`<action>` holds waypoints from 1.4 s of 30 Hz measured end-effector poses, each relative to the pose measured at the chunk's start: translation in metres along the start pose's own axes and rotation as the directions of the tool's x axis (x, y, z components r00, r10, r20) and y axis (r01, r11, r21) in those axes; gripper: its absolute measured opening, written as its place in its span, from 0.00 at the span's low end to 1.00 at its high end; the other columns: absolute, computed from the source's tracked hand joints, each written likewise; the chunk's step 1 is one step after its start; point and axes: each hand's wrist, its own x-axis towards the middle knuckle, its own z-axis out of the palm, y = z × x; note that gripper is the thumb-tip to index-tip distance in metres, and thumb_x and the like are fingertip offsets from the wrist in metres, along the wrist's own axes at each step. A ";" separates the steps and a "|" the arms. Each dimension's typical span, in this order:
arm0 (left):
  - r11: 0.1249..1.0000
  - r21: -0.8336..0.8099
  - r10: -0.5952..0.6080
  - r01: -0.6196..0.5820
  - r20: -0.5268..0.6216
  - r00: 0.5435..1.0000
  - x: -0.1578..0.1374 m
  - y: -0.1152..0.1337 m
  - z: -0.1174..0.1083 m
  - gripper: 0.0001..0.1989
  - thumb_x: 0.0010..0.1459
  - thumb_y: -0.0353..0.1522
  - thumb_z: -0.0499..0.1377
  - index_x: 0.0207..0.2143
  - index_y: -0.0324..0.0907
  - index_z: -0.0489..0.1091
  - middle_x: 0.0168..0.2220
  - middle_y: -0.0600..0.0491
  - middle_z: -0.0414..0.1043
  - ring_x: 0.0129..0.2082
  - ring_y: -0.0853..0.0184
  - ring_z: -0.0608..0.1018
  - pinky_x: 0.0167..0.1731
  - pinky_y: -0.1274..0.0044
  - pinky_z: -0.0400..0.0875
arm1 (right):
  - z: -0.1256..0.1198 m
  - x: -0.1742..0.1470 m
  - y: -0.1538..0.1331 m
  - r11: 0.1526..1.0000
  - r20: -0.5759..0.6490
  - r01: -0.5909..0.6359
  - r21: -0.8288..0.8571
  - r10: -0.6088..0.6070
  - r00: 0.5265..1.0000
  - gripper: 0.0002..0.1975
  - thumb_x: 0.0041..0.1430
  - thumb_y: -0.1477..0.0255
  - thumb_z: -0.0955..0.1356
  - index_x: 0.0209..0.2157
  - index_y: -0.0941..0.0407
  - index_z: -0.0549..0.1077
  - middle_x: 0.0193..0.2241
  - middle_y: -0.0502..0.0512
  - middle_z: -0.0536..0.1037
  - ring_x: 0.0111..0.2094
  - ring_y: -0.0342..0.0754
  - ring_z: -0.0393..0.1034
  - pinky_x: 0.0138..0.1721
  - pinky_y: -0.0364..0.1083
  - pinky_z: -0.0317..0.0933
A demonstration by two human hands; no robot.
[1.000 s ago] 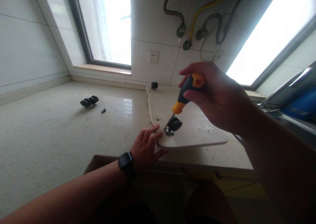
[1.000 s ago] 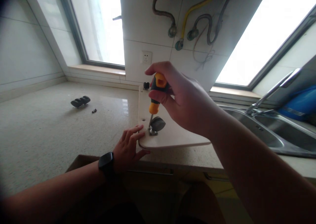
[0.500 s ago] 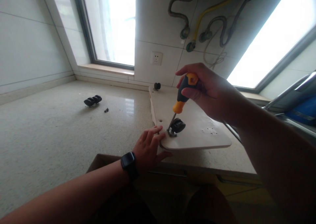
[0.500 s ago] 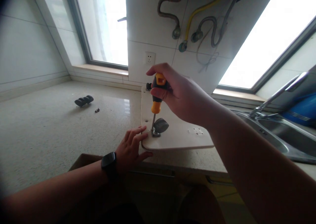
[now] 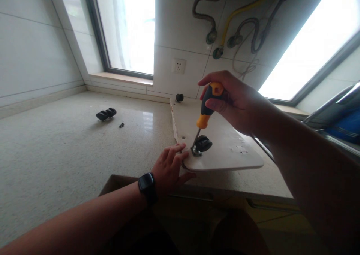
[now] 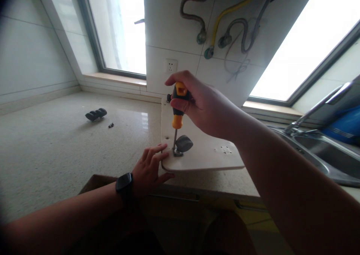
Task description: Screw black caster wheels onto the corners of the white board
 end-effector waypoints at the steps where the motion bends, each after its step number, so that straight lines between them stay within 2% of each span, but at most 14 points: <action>1: 1.000 -0.001 -0.001 0.001 -0.001 1.000 0.000 0.000 0.000 0.30 0.61 0.47 0.63 0.56 0.36 0.62 0.56 0.33 0.68 0.55 0.46 0.72 0.48 0.54 0.76 | 0.000 0.000 0.000 1.000 0.000 -0.001 0.001 0.001 1.000 0.19 0.66 0.69 0.66 0.57 0.48 0.67 0.41 0.53 0.74 0.38 0.49 0.71 0.36 0.48 0.68; 10: 0.999 -0.039 0.000 0.001 0.019 1.000 0.001 0.001 -0.004 0.31 0.61 0.47 0.63 0.57 0.38 0.60 0.57 0.34 0.66 0.56 0.46 0.71 0.50 0.53 0.75 | 0.002 -0.001 -0.002 1.000 0.015 -0.018 -0.020 0.019 1.000 0.17 0.65 0.68 0.66 0.55 0.50 0.67 0.41 0.53 0.74 0.38 0.49 0.71 0.35 0.48 0.66; 15: 0.999 -0.036 -0.005 0.007 0.032 0.999 0.001 0.001 -0.005 0.30 0.59 0.51 0.63 0.53 0.39 0.64 0.53 0.37 0.69 0.52 0.48 0.73 0.47 0.56 0.76 | 0.002 -0.007 -0.002 0.999 0.037 -0.033 -0.033 0.034 0.999 0.17 0.63 0.62 0.69 0.51 0.51 0.66 0.39 0.52 0.76 0.35 0.48 0.71 0.33 0.47 0.63; 19: 1.000 -0.031 -0.001 0.002 0.022 1.000 -0.002 0.003 -0.001 0.28 0.56 0.52 0.64 0.46 0.40 0.66 0.47 0.40 0.72 0.46 0.50 0.74 0.43 0.57 0.76 | 0.004 -0.016 -0.008 0.989 0.051 -0.009 -0.147 0.017 0.999 0.18 0.62 0.58 0.70 0.46 0.53 0.66 0.34 0.51 0.75 0.31 0.46 0.68 0.31 0.47 0.60; 23: 0.999 -0.044 0.007 -0.004 0.060 0.998 -0.005 0.005 0.000 0.28 0.52 0.52 0.65 0.43 0.41 0.66 0.44 0.41 0.72 0.44 0.51 0.74 0.41 0.58 0.77 | 0.008 -0.027 -0.017 0.967 0.046 0.029 -0.253 -0.018 0.999 0.15 0.63 0.61 0.70 0.44 0.55 0.66 0.33 0.51 0.74 0.29 0.44 0.66 0.31 0.46 0.59; 25: 0.998 -0.064 -0.005 0.010 0.089 0.996 -0.005 0.007 0.000 0.28 0.51 0.50 0.66 0.46 0.40 0.65 0.47 0.39 0.71 0.48 0.48 0.73 0.45 0.56 0.76 | 0.005 -0.029 -0.021 0.964 0.079 0.043 -0.261 -0.023 0.997 0.11 0.64 0.65 0.68 0.45 0.56 0.67 0.35 0.53 0.75 0.32 0.45 0.68 0.33 0.46 0.60; 27: 0.995 -0.083 -0.036 0.047 0.127 0.991 -0.005 0.008 0.000 0.35 0.50 0.48 0.66 0.54 0.37 0.63 0.56 0.35 0.67 0.57 0.43 0.69 0.53 0.52 0.71 | -0.002 -0.029 -0.025 0.963 0.144 0.050 -0.265 -0.011 0.989 0.08 0.66 0.69 0.65 0.45 0.55 0.68 0.36 0.53 0.76 0.33 0.46 0.69 0.34 0.46 0.60; 30: 0.992 -0.083 -0.076 0.095 0.212 0.974 -0.004 0.007 0.000 0.52 0.50 0.50 0.66 0.67 0.33 0.48 0.67 0.30 0.55 0.69 0.40 0.56 0.63 0.49 0.60 | -0.018 -0.022 -0.030 0.954 0.281 0.067 -0.294 0.020 0.959 0.11 0.68 0.67 0.63 0.48 0.54 0.71 0.36 0.53 0.78 0.32 0.47 0.71 0.33 0.47 0.59; 32: 0.992 -0.071 -0.085 0.107 0.264 0.961 -0.005 0.006 0.001 0.57 0.52 0.55 0.64 0.70 0.34 0.41 0.69 0.31 0.51 0.71 0.40 0.51 0.65 0.49 0.57 | -0.026 -0.016 -0.033 0.953 0.365 0.090 -0.289 0.022 0.931 0.13 0.68 0.65 0.63 0.49 0.53 0.73 0.38 0.54 0.80 0.35 0.49 0.73 0.35 0.47 0.59; 37: 0.993 -0.042 -0.093 0.111 0.302 0.949 -0.008 0.003 0.004 0.58 0.53 0.60 0.60 0.71 0.34 0.38 0.71 0.30 0.47 0.72 0.41 0.49 0.66 0.49 0.56 | -0.027 -0.007 -0.033 0.933 0.448 0.102 -0.344 0.068 0.891 0.12 0.67 0.65 0.63 0.42 0.54 0.75 0.33 0.55 0.80 0.30 0.48 0.71 0.33 0.47 0.56; 42: 0.994 -0.044 -0.084 0.100 0.285 0.955 -0.007 0.003 0.005 0.58 0.53 0.60 0.61 0.71 0.33 0.41 0.70 0.29 0.50 0.71 0.40 0.51 0.65 0.48 0.57 | -0.021 -0.008 -0.026 0.908 0.374 0.134 -0.396 0.026 0.927 0.09 0.65 0.64 0.65 0.40 0.53 0.74 0.30 0.53 0.79 0.27 0.48 0.69 0.30 0.47 0.52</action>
